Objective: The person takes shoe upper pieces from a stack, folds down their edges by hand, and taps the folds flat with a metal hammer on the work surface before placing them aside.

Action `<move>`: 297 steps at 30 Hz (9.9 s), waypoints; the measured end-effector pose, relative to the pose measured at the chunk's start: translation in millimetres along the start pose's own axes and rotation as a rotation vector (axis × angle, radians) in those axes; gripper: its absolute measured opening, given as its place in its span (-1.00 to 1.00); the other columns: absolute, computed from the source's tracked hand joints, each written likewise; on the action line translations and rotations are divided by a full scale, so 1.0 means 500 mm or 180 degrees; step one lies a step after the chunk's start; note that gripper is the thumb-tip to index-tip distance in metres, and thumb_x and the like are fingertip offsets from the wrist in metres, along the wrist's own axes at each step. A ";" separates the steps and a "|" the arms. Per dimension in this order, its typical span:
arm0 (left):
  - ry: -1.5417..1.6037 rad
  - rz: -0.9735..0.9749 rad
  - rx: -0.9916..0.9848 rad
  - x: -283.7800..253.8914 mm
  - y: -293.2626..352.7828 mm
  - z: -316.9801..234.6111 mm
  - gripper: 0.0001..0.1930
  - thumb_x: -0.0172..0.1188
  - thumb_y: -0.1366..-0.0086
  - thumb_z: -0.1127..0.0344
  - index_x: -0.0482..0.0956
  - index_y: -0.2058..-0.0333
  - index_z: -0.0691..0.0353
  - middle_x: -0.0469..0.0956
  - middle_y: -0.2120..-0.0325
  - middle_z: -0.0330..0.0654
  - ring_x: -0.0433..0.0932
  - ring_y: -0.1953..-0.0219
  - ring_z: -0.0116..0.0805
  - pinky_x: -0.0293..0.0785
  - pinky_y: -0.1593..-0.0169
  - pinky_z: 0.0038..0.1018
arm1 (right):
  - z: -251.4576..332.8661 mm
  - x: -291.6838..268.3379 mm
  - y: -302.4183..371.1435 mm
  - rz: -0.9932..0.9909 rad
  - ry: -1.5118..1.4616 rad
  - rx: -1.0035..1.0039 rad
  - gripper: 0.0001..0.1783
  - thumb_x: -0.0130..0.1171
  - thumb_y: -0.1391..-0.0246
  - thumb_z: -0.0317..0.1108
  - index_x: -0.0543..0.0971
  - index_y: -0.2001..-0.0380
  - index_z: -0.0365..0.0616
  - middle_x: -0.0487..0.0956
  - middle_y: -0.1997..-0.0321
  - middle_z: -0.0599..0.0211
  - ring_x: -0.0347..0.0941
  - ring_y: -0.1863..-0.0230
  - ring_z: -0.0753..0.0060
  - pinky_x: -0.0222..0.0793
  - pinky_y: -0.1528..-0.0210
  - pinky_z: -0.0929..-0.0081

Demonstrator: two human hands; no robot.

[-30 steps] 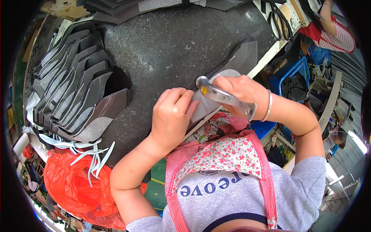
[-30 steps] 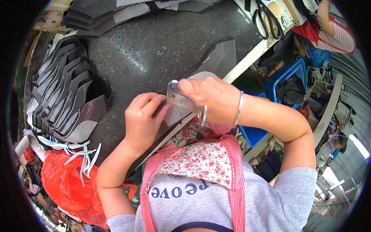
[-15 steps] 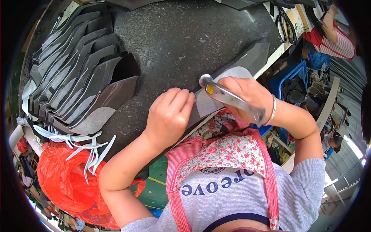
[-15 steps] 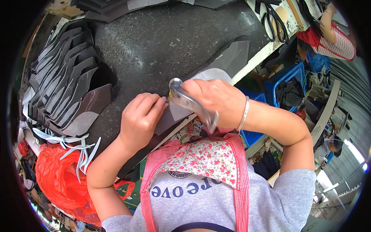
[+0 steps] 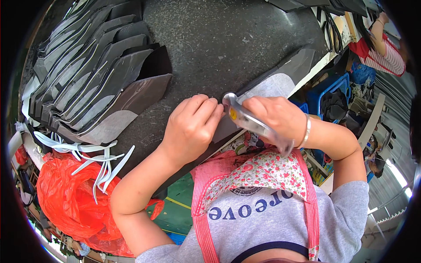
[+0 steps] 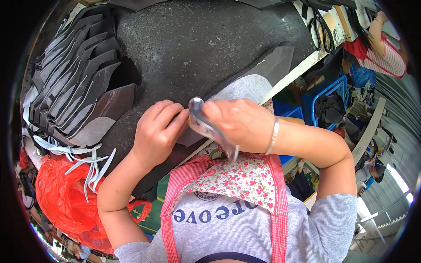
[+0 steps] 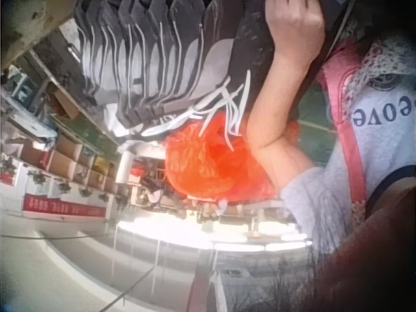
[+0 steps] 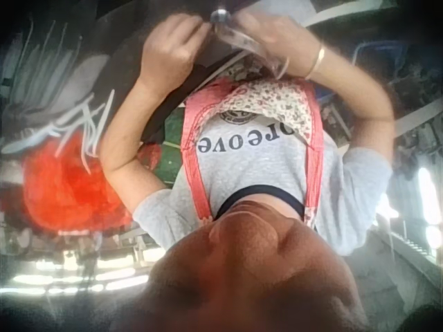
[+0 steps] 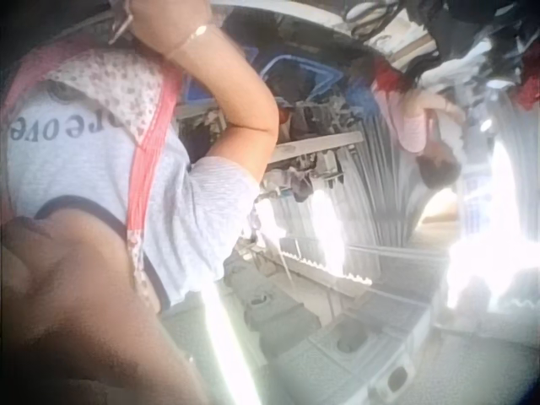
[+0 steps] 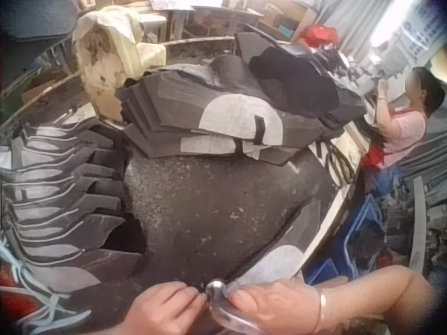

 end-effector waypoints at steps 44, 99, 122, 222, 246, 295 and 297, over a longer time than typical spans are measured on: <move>-0.0247 -0.0453 -0.0388 -0.035 0.074 0.003 -0.77 0.38 0.05 0.52 0.63 0.34 0.38 0.54 0.43 -0.10 0.55 0.37 -0.15 0.50 0.31 -0.33 | 0.012 0.030 -0.054 0.0189 -0.0292 -0.0004 -0.54 0.22 0.12 -0.47 0.27 0.14 -0.26 0.48 0.37 -0.01 0.48 0.33 -0.19 0.40 0.35 0.02; -0.2188 -0.1562 0.0256 -0.057 -0.424 0.055 -0.47 0.37 -0.02 0.23 0.52 -0.03 0.09 0.40 0.08 -0.12 0.30 -0.09 -0.10 0.28 -0.13 -0.22 | -0.202 -0.235 0.284 -0.3846 -0.1515 0.0928 -0.84 0.05 -0.28 -0.38 0.50 0.22 -0.29 0.37 0.60 0.51 0.16 0.66 0.77 0.00 0.62 0.71; -0.1249 -0.0888 -0.1207 -0.221 0.029 0.039 -0.69 0.37 0.00 0.39 0.51 0.26 0.25 0.51 0.32 -0.15 0.49 0.18 -0.11 0.26 0.05 -0.31 | 0.111 -0.197 -0.195 -0.2318 0.0147 -0.1246 -0.46 0.48 0.28 -0.42 0.40 0.24 -0.28 0.45 0.17 0.00 0.44 0.19 -0.11 0.39 0.16 0.18; 0.0512 0.0336 -0.1130 0.098 -0.196 -0.004 -0.81 0.32 0.00 0.50 0.63 0.35 0.37 0.55 0.42 -0.08 0.56 0.36 -0.13 0.51 0.26 -0.33 | -0.185 -0.111 0.091 -0.0317 -0.0151 0.0093 -0.47 0.30 0.28 -0.49 0.37 0.14 -0.30 0.50 0.40 -0.01 0.49 0.35 -0.18 0.41 0.38 0.07; -0.0018 0.0070 -0.0494 0.072 -0.103 -0.044 -0.80 0.33 -0.02 0.53 0.61 0.31 0.35 0.53 0.38 -0.09 0.54 0.32 -0.13 0.50 0.25 -0.31 | -0.113 -0.116 0.078 -0.0957 0.0161 -0.0133 -0.67 0.26 0.05 -0.48 0.44 0.19 -0.29 0.53 0.29 0.02 0.52 0.34 -0.12 0.47 0.38 0.20; 0.0064 -0.0240 -0.0092 -0.020 0.080 -0.008 -0.78 0.34 0.06 0.52 0.59 0.37 0.39 0.54 0.41 -0.11 0.56 0.35 -0.13 0.50 0.32 -0.31 | 0.053 0.038 -0.017 0.0462 -0.0129 -0.0271 -0.56 0.26 0.12 -0.32 0.35 0.22 -0.31 0.45 0.45 0.11 0.51 0.43 -0.02 0.46 0.44 0.17; 0.0299 -0.0224 -0.0388 -0.032 0.085 0.004 -0.79 0.35 0.06 0.52 0.60 0.37 0.38 0.54 0.41 -0.12 0.56 0.35 -0.14 0.50 0.31 -0.32 | 0.047 0.033 -0.021 0.0431 -0.0113 -0.0126 -0.58 0.24 0.09 -0.32 0.34 0.23 -0.31 0.50 0.44 0.03 0.52 0.42 -0.08 0.45 0.44 0.14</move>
Point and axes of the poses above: each hand's wrist, its own y-axis away from the middle knuckle, its own x-axis out of the palm, z = x × y, the point moved 8 cm from there along -y, towards the middle knuckle
